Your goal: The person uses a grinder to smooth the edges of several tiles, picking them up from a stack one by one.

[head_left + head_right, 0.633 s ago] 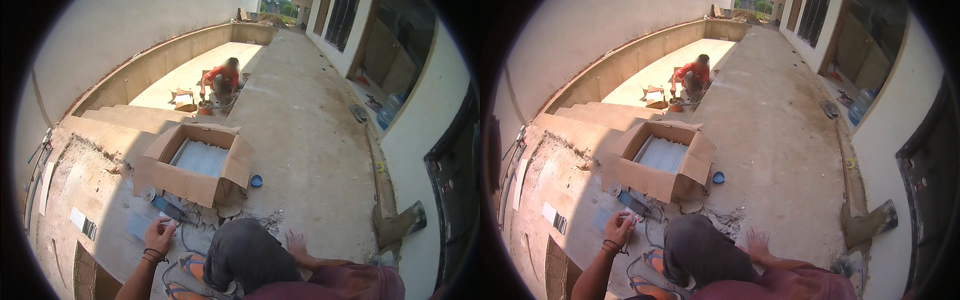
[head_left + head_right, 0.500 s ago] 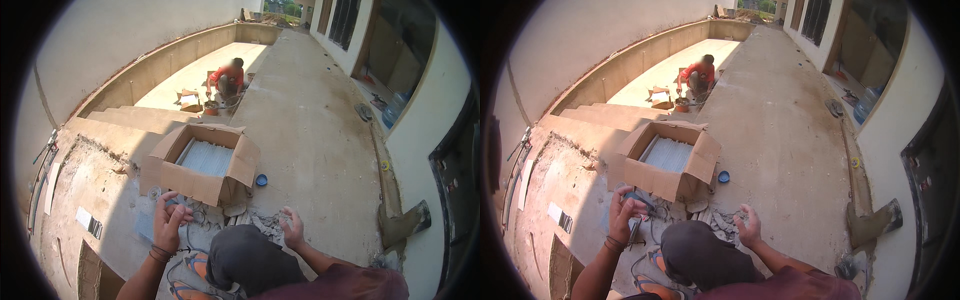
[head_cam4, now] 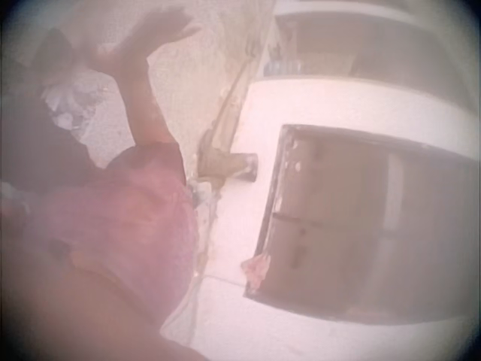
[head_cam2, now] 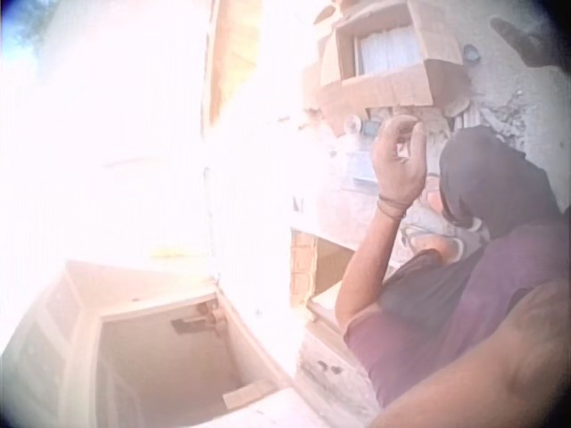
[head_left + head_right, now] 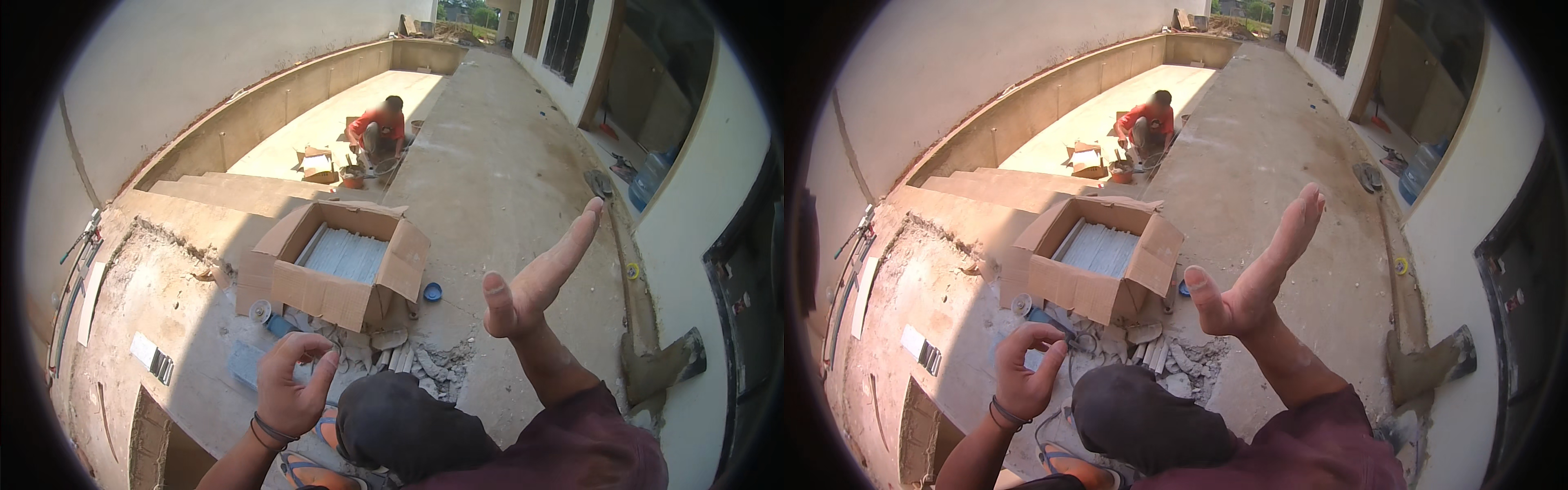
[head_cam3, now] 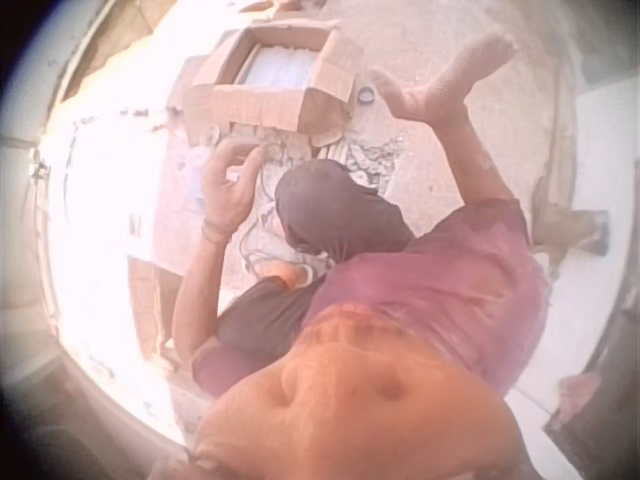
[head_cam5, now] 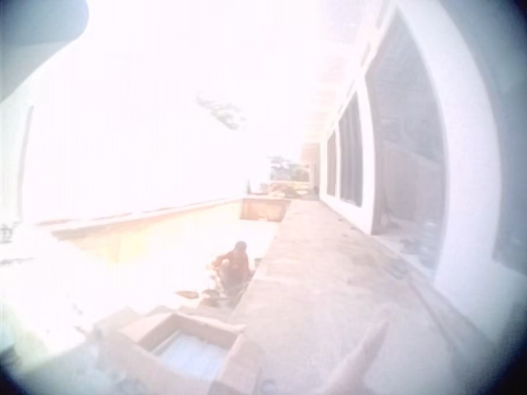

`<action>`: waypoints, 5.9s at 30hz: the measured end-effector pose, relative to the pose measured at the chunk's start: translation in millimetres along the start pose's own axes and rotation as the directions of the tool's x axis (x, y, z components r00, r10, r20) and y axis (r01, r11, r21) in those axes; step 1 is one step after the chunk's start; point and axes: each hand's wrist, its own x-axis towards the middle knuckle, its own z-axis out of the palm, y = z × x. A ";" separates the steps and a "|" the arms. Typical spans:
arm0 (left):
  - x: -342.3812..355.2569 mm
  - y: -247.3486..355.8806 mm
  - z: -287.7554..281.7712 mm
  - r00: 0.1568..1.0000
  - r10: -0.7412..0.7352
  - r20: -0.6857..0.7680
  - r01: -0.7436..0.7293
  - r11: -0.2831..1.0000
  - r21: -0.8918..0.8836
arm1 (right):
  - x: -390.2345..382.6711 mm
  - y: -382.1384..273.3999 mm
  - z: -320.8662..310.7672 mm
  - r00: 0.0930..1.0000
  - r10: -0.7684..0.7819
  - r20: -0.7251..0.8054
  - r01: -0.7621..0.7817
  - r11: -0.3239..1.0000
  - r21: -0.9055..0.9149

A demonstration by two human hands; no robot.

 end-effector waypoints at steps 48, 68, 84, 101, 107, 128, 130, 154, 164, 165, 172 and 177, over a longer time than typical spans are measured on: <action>-164.4 -229.8 -118.4 0.470 -0.861 0.194 0.220 0.327 0.919 | -389.9 -42.2 -136.0 0.022 0.045 0.999 -0.143 0.989 -0.041; -132.7 -220.1 -171.5 0.386 -0.916 -0.105 0.375 0.052 0.926 | -401.2 -41.8 -108.7 0.082 0.092 0.992 -0.299 0.952 -0.064; -43.5 -357.1 -180.9 0.585 -0.713 -0.386 0.636 0.108 0.764 | -395.0 -34.4 -98.7 -0.057 0.258 0.964 -0.340 0.903 -0.262; -56.7 -580.5 -206.5 0.358 -0.897 0.258 0.934 0.347 -0.089 | -356.0 -59.5 -94.6 -0.262 0.315 0.912 -0.114 0.929 -0.353; -72.7 -568.4 -169.9 0.479 -0.727 0.492 0.845 0.534 -0.033 | -319.8 -126.0 9.0 -0.270 0.717 0.643 -0.536 0.443 -0.719; -97.0 -522.3 -144.9 0.478 -0.843 0.245 0.845 0.518 0.131 | -351.6 -258.1 307.6 -0.673 0.086 0.734 -0.532 -0.746 -0.401; -83.9 -509.3 -139.0 0.440 -0.865 0.240 0.860 0.483 0.164 | -351.5 -252.7 304.2 -0.715 0.094 0.693 -0.476 -0.791 -0.384; -79.2 -506.3 -174.5 0.237 -0.890 0.390 0.967 0.255 -0.007 | -342.0 -286.2 344.1 -0.689 0.091 0.719 -0.442 -0.840 -0.316; -69.2 -500.0 -175.2 0.207 -0.909 0.363 0.963 0.255 0.089 | -319.3 -281.4 334.0 -0.709 -0.031 0.705 -0.425 -0.779 -0.462; -71.0 -501.3 -176.2 0.211 -0.909 0.359 0.963 0.257 0.085 | -320.7 -284.0 336.2 -0.695 -0.024 0.719 -0.442 -0.773 -0.454; -85.3 -514.6 -187.2 0.268 -0.903 0.335 0.964 0.249 -0.097 | -333.9 -292.7 346.8 -0.644 -0.086 0.760 -0.467 -0.743 -0.480; -85.9 -513.9 -189.4 0.255 -0.925 0.282 0.964 0.265 -0.002 | -331.8 -284.9 334.3 -0.738 -0.091 0.668 -0.375 -0.768 -0.519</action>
